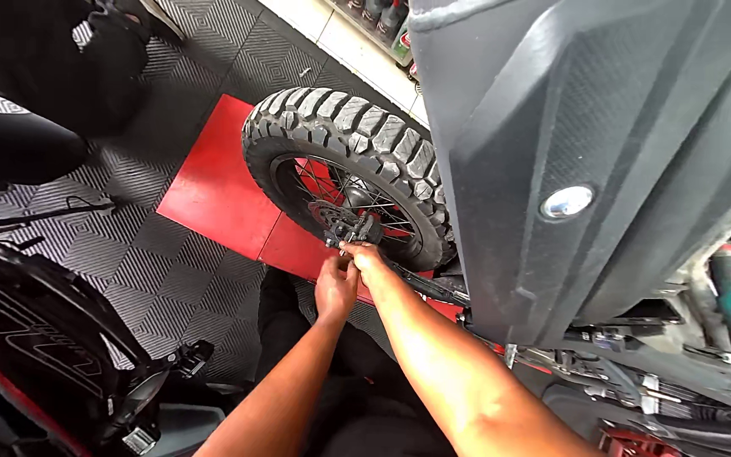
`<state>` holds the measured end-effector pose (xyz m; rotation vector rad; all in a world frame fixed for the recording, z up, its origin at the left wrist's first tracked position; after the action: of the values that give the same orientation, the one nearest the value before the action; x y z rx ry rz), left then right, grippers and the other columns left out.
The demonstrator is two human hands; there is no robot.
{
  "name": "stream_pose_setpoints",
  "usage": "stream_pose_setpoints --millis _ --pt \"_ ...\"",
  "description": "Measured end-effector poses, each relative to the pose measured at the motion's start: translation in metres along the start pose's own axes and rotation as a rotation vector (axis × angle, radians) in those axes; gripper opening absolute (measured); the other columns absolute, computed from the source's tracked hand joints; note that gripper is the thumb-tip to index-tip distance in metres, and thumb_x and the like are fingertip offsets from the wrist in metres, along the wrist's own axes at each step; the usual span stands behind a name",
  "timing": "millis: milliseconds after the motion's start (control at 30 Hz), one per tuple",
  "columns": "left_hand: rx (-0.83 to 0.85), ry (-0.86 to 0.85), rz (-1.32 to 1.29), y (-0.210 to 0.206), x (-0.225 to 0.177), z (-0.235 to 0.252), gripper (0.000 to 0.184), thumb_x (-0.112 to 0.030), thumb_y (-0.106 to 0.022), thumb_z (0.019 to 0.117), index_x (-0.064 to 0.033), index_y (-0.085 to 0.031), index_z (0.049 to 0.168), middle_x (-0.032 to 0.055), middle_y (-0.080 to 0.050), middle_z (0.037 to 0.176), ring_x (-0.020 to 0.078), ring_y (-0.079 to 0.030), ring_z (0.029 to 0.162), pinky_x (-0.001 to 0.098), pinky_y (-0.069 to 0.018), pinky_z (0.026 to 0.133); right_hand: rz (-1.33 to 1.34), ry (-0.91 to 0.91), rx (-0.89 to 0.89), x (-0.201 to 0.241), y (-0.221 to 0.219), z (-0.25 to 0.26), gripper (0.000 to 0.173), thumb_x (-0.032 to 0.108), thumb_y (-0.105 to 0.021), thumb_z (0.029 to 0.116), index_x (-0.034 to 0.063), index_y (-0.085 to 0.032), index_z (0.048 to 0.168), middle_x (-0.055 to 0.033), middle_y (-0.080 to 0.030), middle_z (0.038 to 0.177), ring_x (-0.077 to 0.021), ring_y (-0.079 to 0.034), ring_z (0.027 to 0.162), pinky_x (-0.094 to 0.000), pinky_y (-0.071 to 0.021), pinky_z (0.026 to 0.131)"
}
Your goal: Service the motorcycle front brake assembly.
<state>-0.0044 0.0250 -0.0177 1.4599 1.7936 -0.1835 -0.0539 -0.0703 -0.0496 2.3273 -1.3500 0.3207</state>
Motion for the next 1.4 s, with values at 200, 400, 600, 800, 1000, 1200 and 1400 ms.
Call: stream_pose_setpoints --millis 200,400,600,800,1000,1200,1400 --pt "-0.041 -0.275 0.45 0.014 0.013 0.019 0.036 -0.029 -0.074 0.0945 -0.0133 -0.067 0.126 0.0124 -0.067 0.123 0.0332 -0.07 0.1 0.0557 -0.0586 0.081 0.031 -0.003 0.008 0.0 -0.002 -0.003 0.036 0.024 -0.075 0.0942 0.0019 -0.067 0.121 -0.0129 -0.069 0.113 -0.0213 -0.063 0.102 -0.0414 -0.051 0.089" --pt "-0.039 -0.131 0.102 0.018 0.021 0.027 0.037 -0.034 -0.05 0.1087 -0.0065 -0.071 0.119 0.0121 -0.073 0.108 0.0284 -0.071 0.094 0.0551 -0.0563 0.086 0.042 -0.012 0.044 -0.001 0.002 -0.004 0.032 0.033 -0.067 0.1003 0.007 -0.068 0.119 -0.0057 -0.07 0.103 -0.0148 -0.061 0.09 -0.0358 -0.048 0.078" --pt "0.259 0.705 -1.194 -0.024 0.035 0.039 0.038 -0.044 -0.032 0.11 -0.0176 -0.051 0.09 -0.0052 -0.049 0.063 0.0049 -0.042 0.044 0.0197 -0.0365 0.04 0.035 0.01 0.077 0.005 0.0 -0.012 0.03 0.023 -0.056 0.1064 0.0027 -0.063 0.128 -0.0067 -0.072 0.102 -0.0115 -0.066 0.083 -0.0303 -0.0543 0.078" --pt "0.064 0.558 -0.777 -0.039 0.02 0.008 0.044 -0.042 -0.032 0.1125 -0.0075 -0.056 0.124 0.0087 -0.065 0.097 0.015 -0.053 0.055 0.0303 -0.0464 0.051 0.047 0.027 0.042 0.002 0.002 -0.009 0.027 0.02 -0.065 0.1012 0.0014 -0.066 0.12 -0.0066 -0.073 0.098 -0.0121 -0.066 0.086 -0.0314 -0.0527 0.081" --pt "0.033 0.056 -0.111 0.001 0.001 -0.005 0.024 -0.026 -0.059 0.1035 -0.0082 -0.07 0.115 0.0096 -0.071 0.105 0.0248 -0.068 0.087 0.0512 -0.0569 0.08 0.109 -0.003 0.023 0.0 -0.002 -0.003 0.025 0.02 -0.071 0.0971 0.0013 -0.065 0.112 -0.0058 -0.068 0.088 -0.0113 -0.061 0.075 -0.0293 -0.0514 0.07" --pt "-0.186 -0.123 -0.03 0.021 0.02 0.034 0.025 -0.029 -0.068 0.1 -0.0079 -0.069 0.113 0.0109 -0.069 0.102 0.0271 -0.067 0.087 0.0536 -0.0557 0.08 0.022 -0.067 -0.042 0.0 -0.003 -0.006 0.035 0.03 -0.076 0.0931 0.0055 -0.065 0.115 -0.0087 -0.066 0.105 -0.0177 -0.057 0.091 -0.0389 -0.0466 0.079" --pt "-0.157 0.188 -0.252 -0.007 0.038 0.028 0.042 -0.042 -0.051 0.107 -0.0063 -0.072 0.109 0.014 -0.074 0.098 0.0308 -0.07 0.088 0.0594 -0.0537 0.083 0.044 -0.019 -0.065 -0.008 -0.006 0.002 0.039 0.028 -0.08 0.0899 0.0022 -0.065 0.114 -0.0127 -0.066 0.109 -0.0213 -0.06 0.098 -0.0414 -0.049 0.089"
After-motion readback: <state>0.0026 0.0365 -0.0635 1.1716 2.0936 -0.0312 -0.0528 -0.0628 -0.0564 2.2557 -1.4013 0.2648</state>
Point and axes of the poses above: each hand's wrist, its own z-axis towards the middle knuckle, its own y-axis out of the back of the hand, x = y × z, the point moved 3 cm from there along z, towards the middle knuckle
